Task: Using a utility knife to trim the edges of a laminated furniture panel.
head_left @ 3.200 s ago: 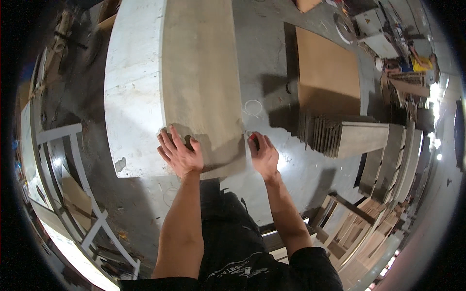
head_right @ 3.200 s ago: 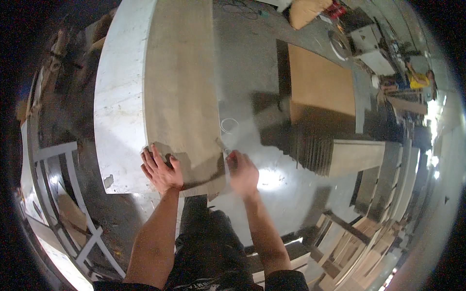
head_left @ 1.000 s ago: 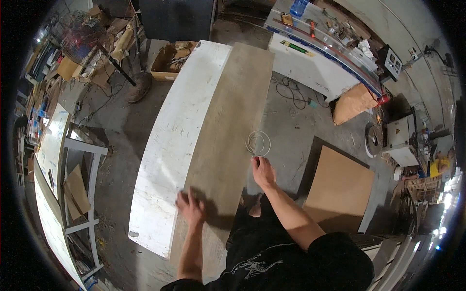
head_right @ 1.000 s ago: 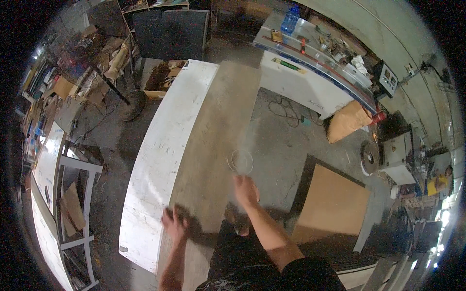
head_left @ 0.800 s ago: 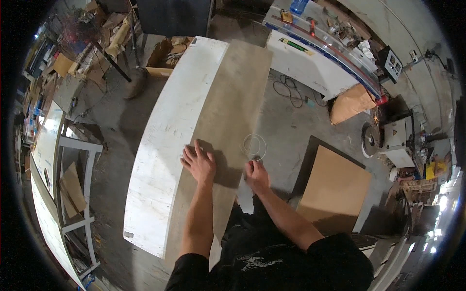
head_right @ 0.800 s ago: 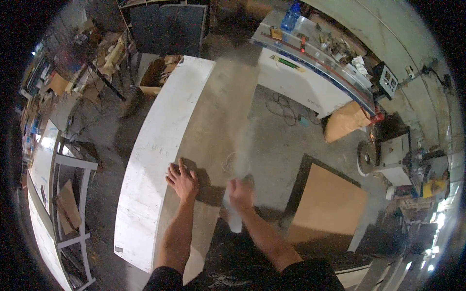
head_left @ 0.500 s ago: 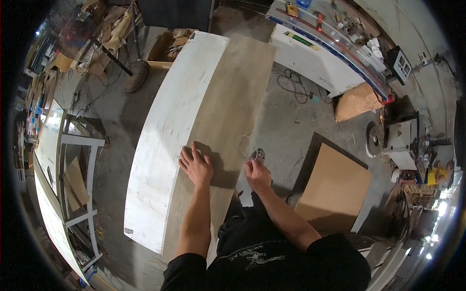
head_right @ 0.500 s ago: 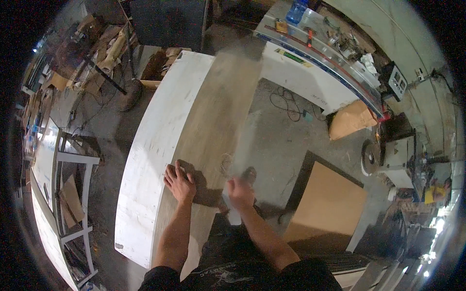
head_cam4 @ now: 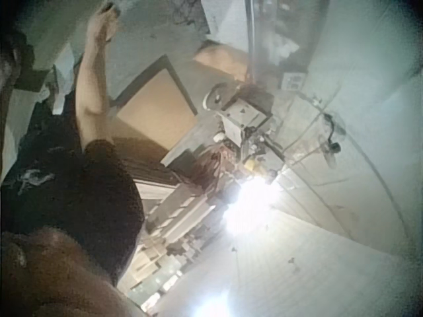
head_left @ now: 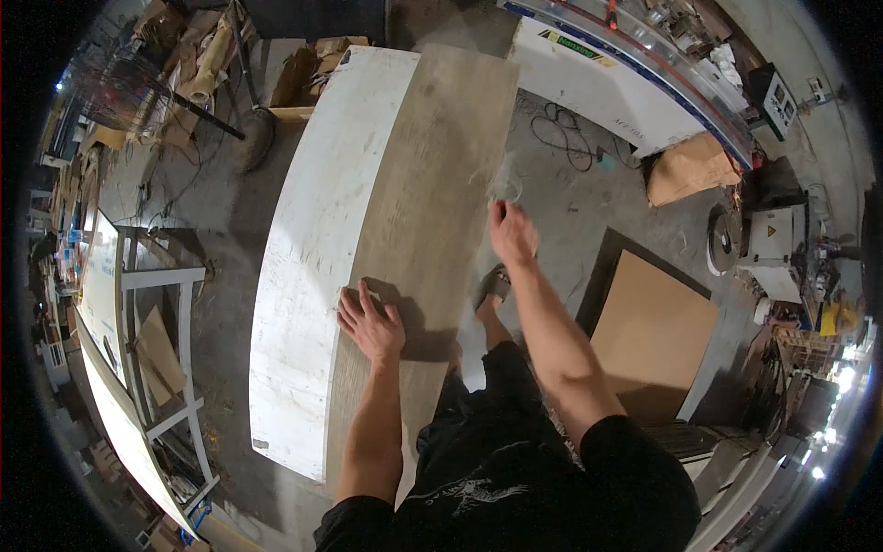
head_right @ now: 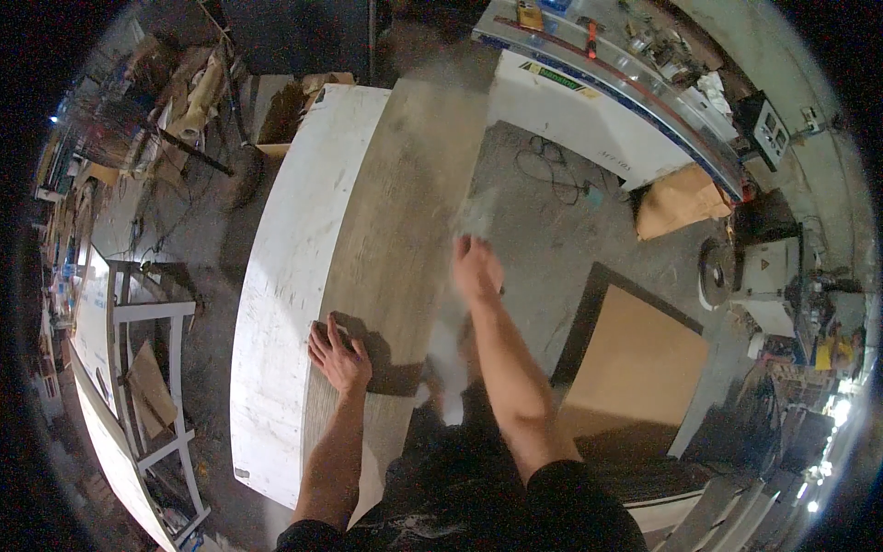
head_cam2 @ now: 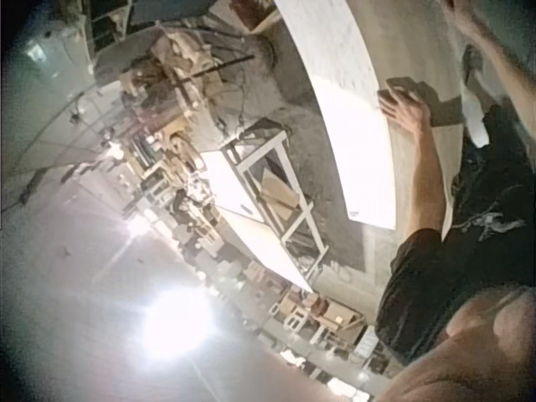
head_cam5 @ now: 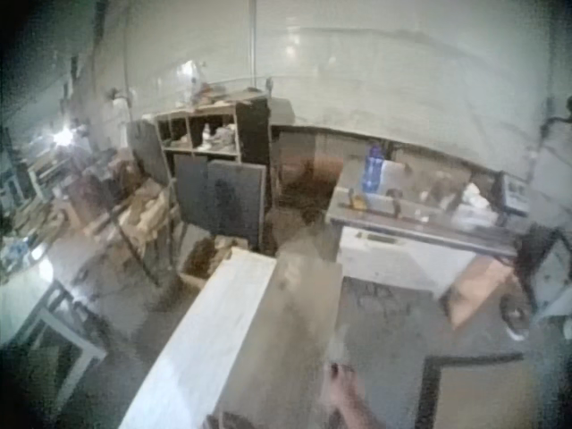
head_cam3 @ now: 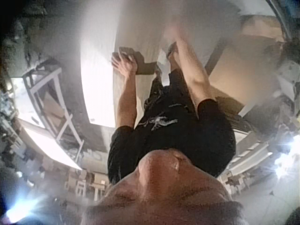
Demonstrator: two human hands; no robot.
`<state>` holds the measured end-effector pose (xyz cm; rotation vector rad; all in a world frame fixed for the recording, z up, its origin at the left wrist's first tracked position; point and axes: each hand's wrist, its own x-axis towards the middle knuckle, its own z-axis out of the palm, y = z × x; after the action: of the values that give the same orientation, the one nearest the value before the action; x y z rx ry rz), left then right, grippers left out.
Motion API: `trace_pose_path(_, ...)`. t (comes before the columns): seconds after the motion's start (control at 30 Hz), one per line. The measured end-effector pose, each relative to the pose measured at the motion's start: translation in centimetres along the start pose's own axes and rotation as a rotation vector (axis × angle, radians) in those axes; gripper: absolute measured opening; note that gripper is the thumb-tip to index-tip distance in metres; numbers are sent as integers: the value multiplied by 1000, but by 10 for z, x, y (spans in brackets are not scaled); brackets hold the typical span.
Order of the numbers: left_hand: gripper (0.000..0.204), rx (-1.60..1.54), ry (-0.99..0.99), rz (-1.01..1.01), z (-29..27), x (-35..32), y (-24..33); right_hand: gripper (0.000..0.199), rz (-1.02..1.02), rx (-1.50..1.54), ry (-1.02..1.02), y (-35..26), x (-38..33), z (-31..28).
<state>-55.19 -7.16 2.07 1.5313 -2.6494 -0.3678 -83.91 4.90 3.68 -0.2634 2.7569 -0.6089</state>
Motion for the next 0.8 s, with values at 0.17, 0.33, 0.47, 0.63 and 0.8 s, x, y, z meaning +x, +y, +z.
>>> trace_pose_path(0.17, 73, -71, 56, 40, -2, 2, 1, 46, -45, -54, 30, -2, 54, -10)
trace_pose_path(0.33, 75, -96, 44, 11, -1, 4, 1, 43, -68, 119, -26, 13, 10, 4)
trace_pose_path(0.47, 72, -101, 38, 8, -3, 7, 2, 35, -49, 111, -16, 15, -66, 17)
trace_pose_path(0.63, 71, -100, 10, -21, -3, 9, 5, 33, -96, 127, 27, 19, -66, 10)
trace_pose_path(0.8, 68, -96, 112, 75, 2, 8, 2, 34, -107, 95, 85, 5, 16, -3)
